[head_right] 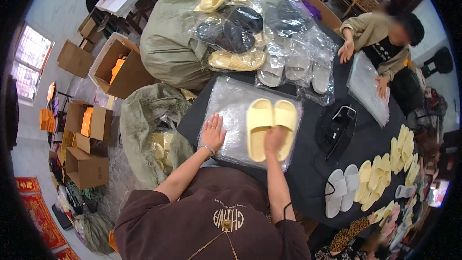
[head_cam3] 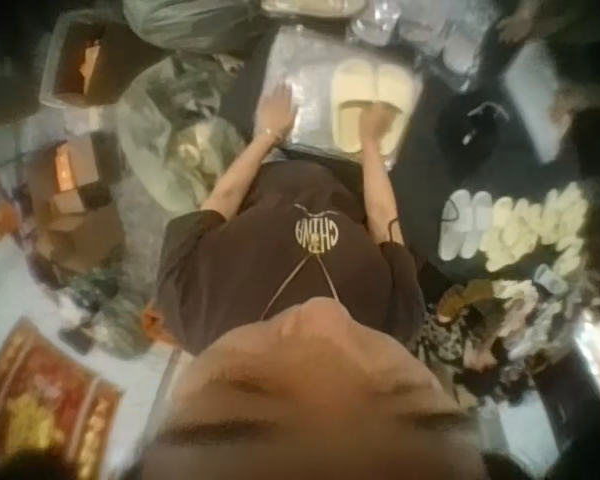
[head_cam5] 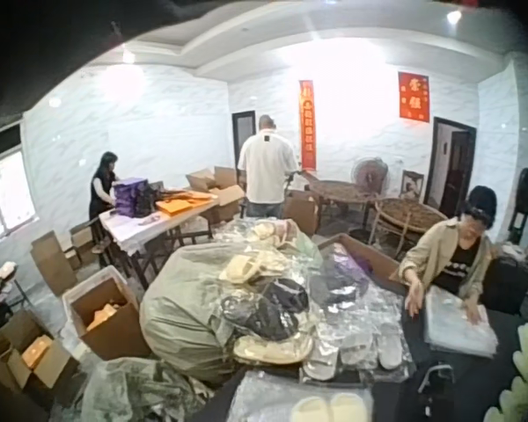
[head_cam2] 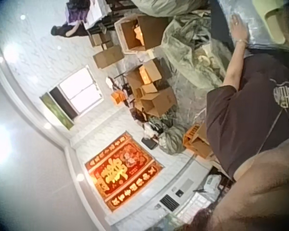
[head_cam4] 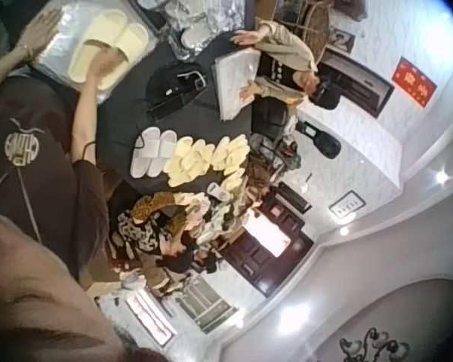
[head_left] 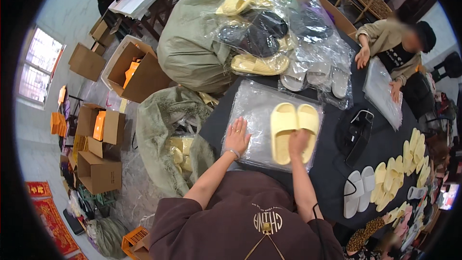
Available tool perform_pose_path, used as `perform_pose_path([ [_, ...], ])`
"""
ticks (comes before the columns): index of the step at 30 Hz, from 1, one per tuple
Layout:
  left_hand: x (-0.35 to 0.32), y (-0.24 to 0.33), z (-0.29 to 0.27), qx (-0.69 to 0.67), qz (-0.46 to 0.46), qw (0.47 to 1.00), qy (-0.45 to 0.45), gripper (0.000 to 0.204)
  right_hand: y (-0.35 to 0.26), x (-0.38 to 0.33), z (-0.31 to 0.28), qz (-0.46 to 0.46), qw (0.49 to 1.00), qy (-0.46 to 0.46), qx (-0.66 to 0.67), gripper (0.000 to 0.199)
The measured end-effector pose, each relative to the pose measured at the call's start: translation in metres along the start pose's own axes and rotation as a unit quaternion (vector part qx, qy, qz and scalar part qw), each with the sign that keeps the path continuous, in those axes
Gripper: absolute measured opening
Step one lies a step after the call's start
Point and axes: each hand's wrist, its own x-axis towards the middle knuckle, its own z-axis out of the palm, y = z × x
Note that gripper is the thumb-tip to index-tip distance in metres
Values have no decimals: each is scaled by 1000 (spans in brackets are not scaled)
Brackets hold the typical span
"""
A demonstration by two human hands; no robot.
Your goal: The person repeatedly picks up pairs of slippers from large green sacks and places them into clear plastic packaging bags on a table. The slippers are yellow, white, and black. The person handles the items one at a time, arranging them inside the bags. Other people are visible in the background working at the same table.
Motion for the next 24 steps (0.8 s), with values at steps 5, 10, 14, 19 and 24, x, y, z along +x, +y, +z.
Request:
perform_pose_path([
  [5, 16, 2, -5, -59, 6, 997, 49, 57, 27, 9, -6, 27, 999, 14, -13, 33],
  [10, 104, -10, -28, -143, -57, 958, 242, 47, 22, 10, -6, 23, 999, 29, -29, 28],
  [14, 169, -12, -51, -230, -116, 953, 159, 31, 30, 9, -2, -3, 997, 44, -69, 34],
  [19, 206, -20, -29, -300, -193, 917, 177, 22, 18, 5, -5, -13, 998, 25, -56, 28],
  [24, 199, 0, -34, -316, -271, 888, 196, 16, 13, 6, -10, 12, 997, 14, -74, 27],
])
